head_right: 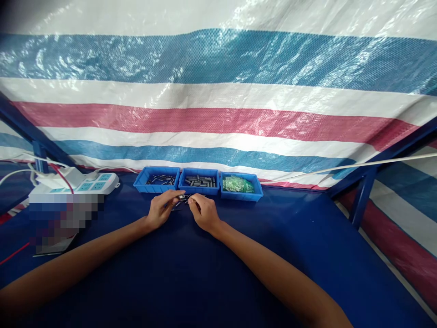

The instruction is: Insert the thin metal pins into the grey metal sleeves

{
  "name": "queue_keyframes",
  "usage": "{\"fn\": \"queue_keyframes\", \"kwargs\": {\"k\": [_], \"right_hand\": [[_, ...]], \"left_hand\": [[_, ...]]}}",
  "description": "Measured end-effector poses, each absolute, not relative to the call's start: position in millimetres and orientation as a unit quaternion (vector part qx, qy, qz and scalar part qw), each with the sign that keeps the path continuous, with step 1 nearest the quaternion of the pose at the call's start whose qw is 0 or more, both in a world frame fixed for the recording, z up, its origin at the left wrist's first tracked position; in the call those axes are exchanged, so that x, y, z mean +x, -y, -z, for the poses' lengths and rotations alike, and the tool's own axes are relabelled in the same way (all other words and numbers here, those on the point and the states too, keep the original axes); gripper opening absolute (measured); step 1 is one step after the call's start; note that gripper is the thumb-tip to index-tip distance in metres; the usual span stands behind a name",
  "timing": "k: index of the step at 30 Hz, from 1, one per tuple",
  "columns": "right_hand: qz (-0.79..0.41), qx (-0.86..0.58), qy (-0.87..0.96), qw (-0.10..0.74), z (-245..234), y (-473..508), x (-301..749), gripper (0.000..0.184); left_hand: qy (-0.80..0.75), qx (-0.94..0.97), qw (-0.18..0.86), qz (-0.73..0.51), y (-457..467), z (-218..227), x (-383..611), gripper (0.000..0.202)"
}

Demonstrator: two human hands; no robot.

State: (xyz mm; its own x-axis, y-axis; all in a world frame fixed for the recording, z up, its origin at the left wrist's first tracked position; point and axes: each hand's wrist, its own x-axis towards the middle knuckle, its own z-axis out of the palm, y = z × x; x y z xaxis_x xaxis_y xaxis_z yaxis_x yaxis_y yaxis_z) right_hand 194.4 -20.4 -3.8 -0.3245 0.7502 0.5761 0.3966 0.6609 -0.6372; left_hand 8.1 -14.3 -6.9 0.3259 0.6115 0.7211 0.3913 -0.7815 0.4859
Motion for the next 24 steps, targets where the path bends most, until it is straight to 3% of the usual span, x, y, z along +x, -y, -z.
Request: {"fn": "queue_keyframes", "kwargs": {"k": [2,5,13,19,24], "right_hand": [[-0.215,-0.357,0.790,0.449,4,21,193,0.017],[-0.224,-0.342,0.803,0.435,8,19,192,0.026],[-0.190,-0.321,0.841,0.391,6,20,193,0.017],[-0.200,-0.344,0.827,0.398,6,19,194,0.033],[-0.216,-0.344,0.819,0.405,10,15,195,0.037]], "left_hand": [[-0.312,0.785,0.140,-0.517,14,10,9,0.022],[-0.298,0.779,0.161,-0.527,12,16,9,0.018],[-0.301,0.822,0.130,-0.467,10,19,8,0.006],[-0.355,0.795,0.174,-0.459,13,11,9,0.022],[-0.338,0.829,0.124,-0.429,12,3,12,0.026]]}}
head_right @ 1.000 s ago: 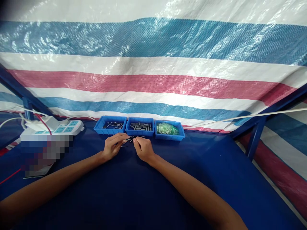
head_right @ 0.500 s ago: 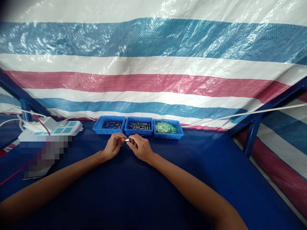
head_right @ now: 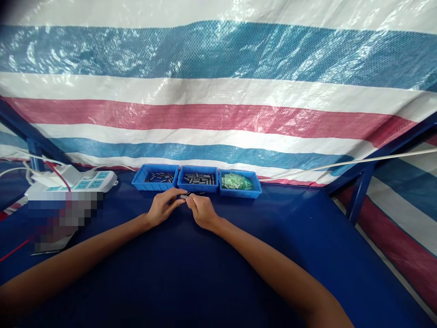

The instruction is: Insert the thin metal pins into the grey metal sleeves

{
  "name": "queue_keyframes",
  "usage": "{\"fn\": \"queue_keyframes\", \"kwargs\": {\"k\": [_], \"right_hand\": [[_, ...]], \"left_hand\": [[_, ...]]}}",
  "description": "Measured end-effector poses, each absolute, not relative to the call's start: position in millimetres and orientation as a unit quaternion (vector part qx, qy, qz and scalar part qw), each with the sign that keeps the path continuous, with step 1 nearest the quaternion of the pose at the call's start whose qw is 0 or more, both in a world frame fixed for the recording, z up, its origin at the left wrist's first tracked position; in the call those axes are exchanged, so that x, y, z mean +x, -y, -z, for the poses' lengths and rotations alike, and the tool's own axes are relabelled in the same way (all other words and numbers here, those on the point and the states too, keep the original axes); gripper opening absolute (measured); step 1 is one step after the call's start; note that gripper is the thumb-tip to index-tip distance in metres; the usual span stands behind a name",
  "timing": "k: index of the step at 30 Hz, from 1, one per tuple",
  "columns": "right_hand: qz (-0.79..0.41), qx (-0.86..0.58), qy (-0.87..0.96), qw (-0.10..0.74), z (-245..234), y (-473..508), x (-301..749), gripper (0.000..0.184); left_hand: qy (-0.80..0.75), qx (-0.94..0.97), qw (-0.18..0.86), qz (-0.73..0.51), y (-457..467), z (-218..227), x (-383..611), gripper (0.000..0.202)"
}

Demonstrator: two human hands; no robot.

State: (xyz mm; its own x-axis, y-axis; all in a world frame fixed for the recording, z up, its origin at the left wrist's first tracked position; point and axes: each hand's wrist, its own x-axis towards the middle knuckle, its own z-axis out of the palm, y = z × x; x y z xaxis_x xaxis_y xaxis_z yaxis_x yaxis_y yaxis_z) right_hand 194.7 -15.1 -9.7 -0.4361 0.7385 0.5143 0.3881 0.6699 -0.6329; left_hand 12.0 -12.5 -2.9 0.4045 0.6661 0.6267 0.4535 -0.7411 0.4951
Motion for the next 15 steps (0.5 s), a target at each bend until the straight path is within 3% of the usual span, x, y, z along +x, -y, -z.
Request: {"fn": "queue_keyframes", "kwargs": {"k": [15], "right_hand": [[-0.217,-0.334,0.823,0.405,5.5,16.9,194.2,0.042]], "left_hand": [[-0.342,0.812,0.109,-0.460,13.2,0.8,12.1,0.016]]}}
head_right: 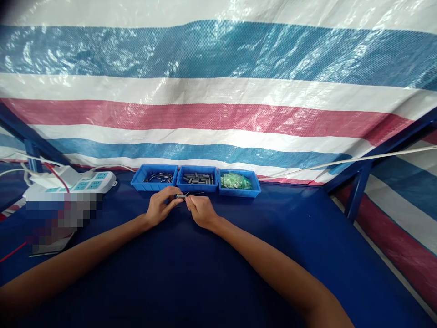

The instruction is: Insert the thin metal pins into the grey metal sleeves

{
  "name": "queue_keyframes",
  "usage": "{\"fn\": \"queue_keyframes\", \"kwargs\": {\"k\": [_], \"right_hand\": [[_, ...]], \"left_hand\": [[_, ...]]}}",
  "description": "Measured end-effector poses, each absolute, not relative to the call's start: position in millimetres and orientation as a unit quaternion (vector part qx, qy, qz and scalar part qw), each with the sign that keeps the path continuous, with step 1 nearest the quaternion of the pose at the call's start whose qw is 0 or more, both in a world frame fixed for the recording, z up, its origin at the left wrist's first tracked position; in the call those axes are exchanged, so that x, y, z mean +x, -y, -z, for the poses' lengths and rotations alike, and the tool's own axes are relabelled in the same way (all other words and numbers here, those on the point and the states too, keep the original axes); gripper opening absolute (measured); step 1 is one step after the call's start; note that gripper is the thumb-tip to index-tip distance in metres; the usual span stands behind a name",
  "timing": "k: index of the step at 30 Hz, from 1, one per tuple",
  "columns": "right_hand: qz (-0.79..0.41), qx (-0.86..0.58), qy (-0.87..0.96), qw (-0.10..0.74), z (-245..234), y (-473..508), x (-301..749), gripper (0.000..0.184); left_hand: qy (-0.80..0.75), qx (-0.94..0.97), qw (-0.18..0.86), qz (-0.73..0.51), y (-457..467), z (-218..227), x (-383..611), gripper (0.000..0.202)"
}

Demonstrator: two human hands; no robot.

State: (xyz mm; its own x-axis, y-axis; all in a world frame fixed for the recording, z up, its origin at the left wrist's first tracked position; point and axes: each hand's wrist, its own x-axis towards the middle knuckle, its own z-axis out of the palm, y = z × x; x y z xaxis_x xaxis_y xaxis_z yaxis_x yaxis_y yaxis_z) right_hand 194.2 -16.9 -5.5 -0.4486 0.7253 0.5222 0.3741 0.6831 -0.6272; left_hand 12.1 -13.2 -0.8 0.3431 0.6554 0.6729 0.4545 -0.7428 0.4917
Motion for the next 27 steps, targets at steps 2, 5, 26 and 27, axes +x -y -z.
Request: {"fn": "queue_keyframes", "kwargs": {"k": [2,5,26,27], "right_hand": [[-0.219,-0.336,0.819,0.410,5.7,16.9,194.4,0.042],[-0.221,-0.338,0.811,0.424,5.9,16.9,194.9,0.042],[-0.217,-0.341,0.801,0.441,5.8,16.8,195.6,0.042],[-0.218,-0.341,0.800,0.442,5.6,16.9,195.6,0.042]], "left_hand": [[-0.365,0.799,0.130,-0.460,14.9,1.5,12.3,0.018],[-0.379,0.787,0.157,-0.460,16.8,1.9,12.9,0.020],[-0.305,0.805,0.122,-0.495,11.7,2.8,9.4,0.016],[-0.304,0.805,0.121,-0.494,11.9,2.3,9.4,0.016]]}}
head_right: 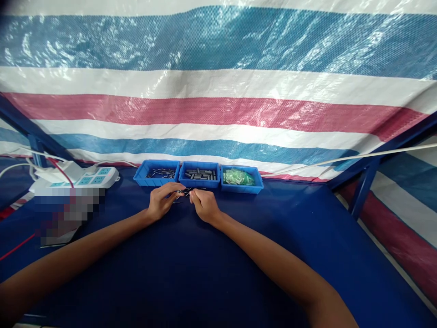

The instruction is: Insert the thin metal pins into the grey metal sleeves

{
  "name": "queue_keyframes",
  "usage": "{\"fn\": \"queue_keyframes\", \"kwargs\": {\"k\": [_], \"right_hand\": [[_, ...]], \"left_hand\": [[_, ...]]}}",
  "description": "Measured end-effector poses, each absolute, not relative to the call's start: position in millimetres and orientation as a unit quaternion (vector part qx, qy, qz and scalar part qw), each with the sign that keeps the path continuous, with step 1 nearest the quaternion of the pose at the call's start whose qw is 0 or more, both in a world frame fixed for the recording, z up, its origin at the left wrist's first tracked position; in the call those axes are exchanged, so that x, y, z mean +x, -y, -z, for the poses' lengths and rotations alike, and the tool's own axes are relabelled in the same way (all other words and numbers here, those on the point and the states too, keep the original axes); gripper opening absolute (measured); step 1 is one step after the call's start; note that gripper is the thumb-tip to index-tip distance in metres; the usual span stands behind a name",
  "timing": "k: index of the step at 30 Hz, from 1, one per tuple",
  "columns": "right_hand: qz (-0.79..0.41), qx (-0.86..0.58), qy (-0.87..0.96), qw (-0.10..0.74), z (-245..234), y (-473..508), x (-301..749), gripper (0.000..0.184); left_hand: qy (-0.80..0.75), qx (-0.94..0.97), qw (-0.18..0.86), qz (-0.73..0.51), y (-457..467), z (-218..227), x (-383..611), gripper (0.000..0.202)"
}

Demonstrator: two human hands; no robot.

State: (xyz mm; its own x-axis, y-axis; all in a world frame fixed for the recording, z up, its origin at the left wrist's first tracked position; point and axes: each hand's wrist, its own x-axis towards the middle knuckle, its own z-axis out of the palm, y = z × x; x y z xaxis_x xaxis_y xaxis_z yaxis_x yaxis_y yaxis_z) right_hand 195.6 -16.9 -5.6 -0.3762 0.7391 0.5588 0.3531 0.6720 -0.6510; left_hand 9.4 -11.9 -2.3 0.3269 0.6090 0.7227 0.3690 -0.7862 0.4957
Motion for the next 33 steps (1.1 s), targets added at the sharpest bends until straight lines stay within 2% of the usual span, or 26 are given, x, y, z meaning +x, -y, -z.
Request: {"fn": "queue_keyframes", "kwargs": {"k": [8,17,24,28,33], "right_hand": [[-0.220,-0.342,0.799,0.442,4.5,17.8,195.6,0.044],[-0.222,-0.341,0.799,0.443,5.5,17.3,196.0,0.043],[-0.224,-0.333,0.799,0.448,6.1,17.2,196.2,0.041],[-0.217,-0.334,0.795,0.458,3.3,18.4,195.8,0.040],[-0.211,-0.359,0.790,0.450,1.8,20.4,194.3,0.022]], "left_hand": [[-0.303,0.807,0.115,-0.494,13.3,0.5,10.2,0.021],[-0.298,0.799,0.110,-0.510,11.6,3.7,9.2,0.013],[-0.295,0.808,0.148,-0.488,14.0,2.2,8.7,0.026],[-0.315,0.821,0.136,-0.455,14.7,-0.1,8.8,0.032],[-0.340,0.801,0.140,-0.471,12.8,9.1,8.6,0.025]]}}
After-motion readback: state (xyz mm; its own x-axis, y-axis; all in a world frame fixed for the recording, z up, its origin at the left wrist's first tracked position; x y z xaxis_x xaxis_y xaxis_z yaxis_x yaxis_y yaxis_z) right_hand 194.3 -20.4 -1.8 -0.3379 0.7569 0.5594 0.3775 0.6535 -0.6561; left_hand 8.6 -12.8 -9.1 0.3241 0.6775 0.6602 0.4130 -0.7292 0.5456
